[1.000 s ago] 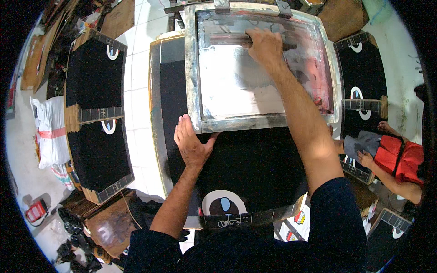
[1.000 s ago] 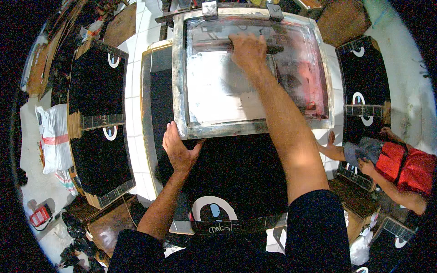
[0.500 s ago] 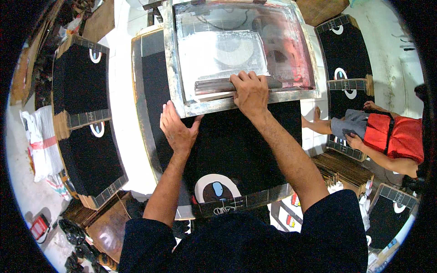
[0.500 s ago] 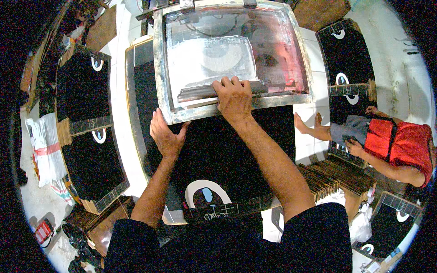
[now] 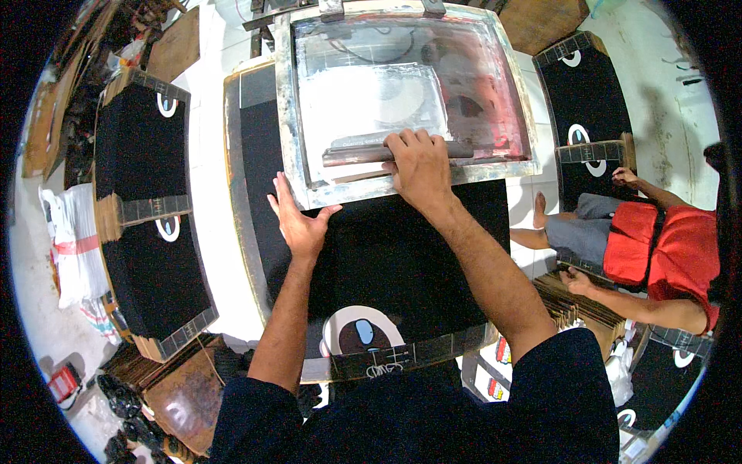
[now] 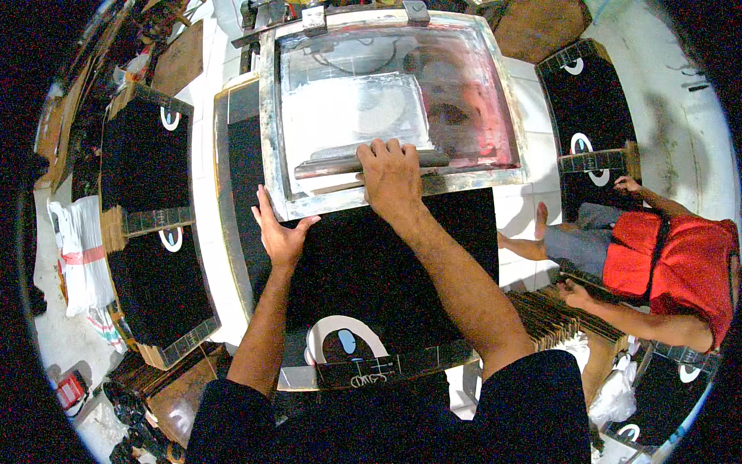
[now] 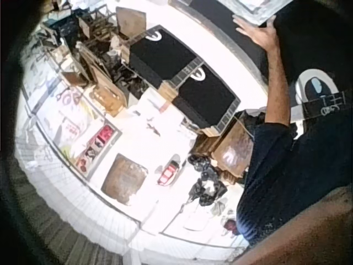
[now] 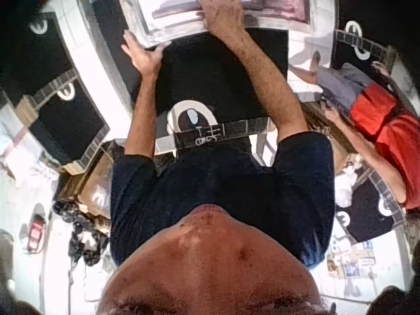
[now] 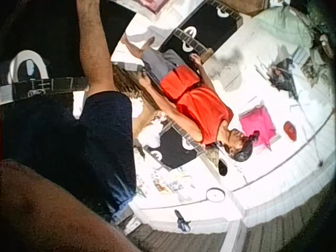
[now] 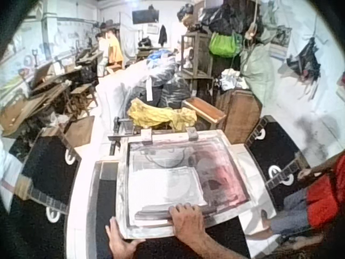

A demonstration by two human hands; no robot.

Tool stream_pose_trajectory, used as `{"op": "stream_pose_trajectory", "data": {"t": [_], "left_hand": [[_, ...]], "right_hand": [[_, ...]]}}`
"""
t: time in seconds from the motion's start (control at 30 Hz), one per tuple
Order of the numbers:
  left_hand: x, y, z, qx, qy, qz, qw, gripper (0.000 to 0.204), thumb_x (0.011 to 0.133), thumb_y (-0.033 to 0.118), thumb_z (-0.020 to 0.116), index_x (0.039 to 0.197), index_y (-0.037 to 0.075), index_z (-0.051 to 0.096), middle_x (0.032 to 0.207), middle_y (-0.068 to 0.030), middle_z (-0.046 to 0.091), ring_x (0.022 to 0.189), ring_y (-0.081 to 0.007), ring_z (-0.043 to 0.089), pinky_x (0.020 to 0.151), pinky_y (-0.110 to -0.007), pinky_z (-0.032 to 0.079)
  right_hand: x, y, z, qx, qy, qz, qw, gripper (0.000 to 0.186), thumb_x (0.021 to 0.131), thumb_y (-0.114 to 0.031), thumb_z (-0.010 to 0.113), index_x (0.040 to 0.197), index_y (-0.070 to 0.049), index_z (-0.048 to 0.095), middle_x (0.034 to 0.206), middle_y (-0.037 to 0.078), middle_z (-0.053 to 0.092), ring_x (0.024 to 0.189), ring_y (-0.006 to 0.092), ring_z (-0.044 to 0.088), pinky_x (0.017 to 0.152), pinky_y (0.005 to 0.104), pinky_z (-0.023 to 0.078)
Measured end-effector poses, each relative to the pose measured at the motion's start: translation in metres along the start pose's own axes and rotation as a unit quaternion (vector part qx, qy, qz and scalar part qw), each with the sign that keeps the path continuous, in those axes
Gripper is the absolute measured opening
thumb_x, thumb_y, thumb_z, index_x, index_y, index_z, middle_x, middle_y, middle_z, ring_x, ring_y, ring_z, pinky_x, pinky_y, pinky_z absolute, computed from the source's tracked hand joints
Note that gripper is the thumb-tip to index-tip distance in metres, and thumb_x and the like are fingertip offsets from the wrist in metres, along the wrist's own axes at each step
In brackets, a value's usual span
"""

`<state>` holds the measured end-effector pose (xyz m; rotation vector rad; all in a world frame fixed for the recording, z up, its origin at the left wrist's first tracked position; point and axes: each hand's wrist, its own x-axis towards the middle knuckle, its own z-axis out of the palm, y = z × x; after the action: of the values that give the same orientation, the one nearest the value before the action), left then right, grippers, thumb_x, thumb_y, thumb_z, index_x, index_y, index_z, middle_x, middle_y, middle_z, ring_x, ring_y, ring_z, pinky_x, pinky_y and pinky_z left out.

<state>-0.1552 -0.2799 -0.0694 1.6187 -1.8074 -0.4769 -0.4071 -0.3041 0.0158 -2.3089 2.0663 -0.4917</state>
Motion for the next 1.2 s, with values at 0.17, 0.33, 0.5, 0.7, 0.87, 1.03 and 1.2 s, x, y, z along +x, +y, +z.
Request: {"op": "stream_pose_trajectory", "data": {"t": [0.17, 0.33, 0.5, 0.7, 0.87, 1.03, 1.2], "left_hand": [[-0.004, -0.003, 0.002, -0.033, 0.017, 0.031, 0.999, 0.118, 0.067, 0.033, 0.096, 0.157, -0.006, 0.030, 0.160, -0.0251, 0.040, 0.147, -0.0439, 0.041, 0.123, -0.065, 0.019], [-0.012, -0.007, 0.012, -0.135, 0.106, 0.051, 0.984, 0.104, 0.075, 0.022, 0.093, 0.155, -0.008, 0.033, 0.156, -0.0293, 0.044, 0.140, -0.0441, 0.050, 0.120, -0.056, 0.034], [-0.018, -0.009, 0.015, -0.119, 0.111, 0.064, 0.985, 0.100, 0.078, 0.022, 0.092, 0.154, -0.010, 0.034, 0.154, -0.0308, 0.045, 0.140, -0.0441, 0.049, 0.117, -0.047, 0.041], [-0.017, -0.008, 0.015, -0.122, 0.111, 0.078, 0.983, 0.097, 0.078, 0.020, 0.091, 0.153, -0.008, 0.036, 0.155, -0.0321, 0.043, 0.143, -0.0453, 0.046, 0.119, -0.049, 0.039], [-0.019, -0.006, 0.013, -0.126, 0.095, 0.056, 0.986, 0.096, 0.078, 0.016, 0.089, 0.154, -0.007, 0.035, 0.155, -0.0331, 0.041, 0.143, -0.0462, 0.044, 0.119, -0.050, 0.038], [-0.020, -0.006, 0.011, -0.132, 0.075, 0.033, 0.988, 0.095, 0.080, 0.016, 0.088, 0.154, -0.007, 0.034, 0.155, -0.0336, 0.040, 0.144, -0.0461, 0.043, 0.119, -0.050, 0.037], [-0.020, -0.007, 0.012, -0.115, 0.083, 0.050, 0.989, 0.097, 0.081, 0.024, 0.089, 0.154, -0.008, 0.034, 0.155, -0.0336, 0.040, 0.144, -0.0462, 0.043, 0.119, -0.051, 0.038]], "right_hand": [[-0.010, -0.001, 0.005, 0.026, 0.060, 0.015, 0.998, 0.033, 0.080, -0.005, 0.072, 0.112, -0.013, 0.069, 0.105, 0.003, 0.066, 0.103, 0.0242, 0.060, 0.101, 0.0449, 0.037], [-0.016, -0.005, 0.007, 0.004, 0.090, 0.019, 0.996, 0.026, 0.083, -0.008, 0.069, 0.108, -0.015, 0.070, 0.101, 0.004, 0.065, 0.102, 0.0255, 0.059, 0.101, 0.0463, 0.038], [0.014, 0.003, -0.008, -0.022, 0.019, 0.018, 0.999, 0.031, 0.080, -0.018, 0.080, 0.108, -0.014, 0.068, 0.100, 0.004, 0.066, 0.102, 0.0256, 0.060, 0.096, 0.0462, 0.039], [0.040, 0.012, -0.032, 0.006, -0.030, -0.020, 0.999, 0.033, 0.076, -0.019, 0.080, 0.107, -0.014, 0.068, 0.099, 0.005, 0.068, 0.100, 0.0280, 0.063, 0.086, 0.0468, 0.044], [0.016, 0.013, -0.022, 0.049, -0.045, -0.047, 0.997, 0.037, 0.074, -0.014, 0.081, 0.109, -0.015, 0.067, 0.098, 0.005, 0.068, 0.101, 0.0282, 0.063, 0.085, 0.0470, 0.044], [0.077, 0.043, 0.009, 0.011, -0.032, -0.048, 0.998, 0.040, 0.078, -0.025, 0.082, 0.113, -0.010, 0.068, 0.104, 0.010, 0.070, 0.105, 0.0328, 0.063, 0.089, 0.0499, 0.044], [0.197, 0.079, 0.034, -0.010, -0.088, -0.030, 0.996, 0.057, 0.082, -0.043, 0.082, 0.130, -0.016, 0.069, 0.123, 0.011, 0.073, 0.119, 0.0332, 0.065, 0.104, 0.0544, 0.043]]}}
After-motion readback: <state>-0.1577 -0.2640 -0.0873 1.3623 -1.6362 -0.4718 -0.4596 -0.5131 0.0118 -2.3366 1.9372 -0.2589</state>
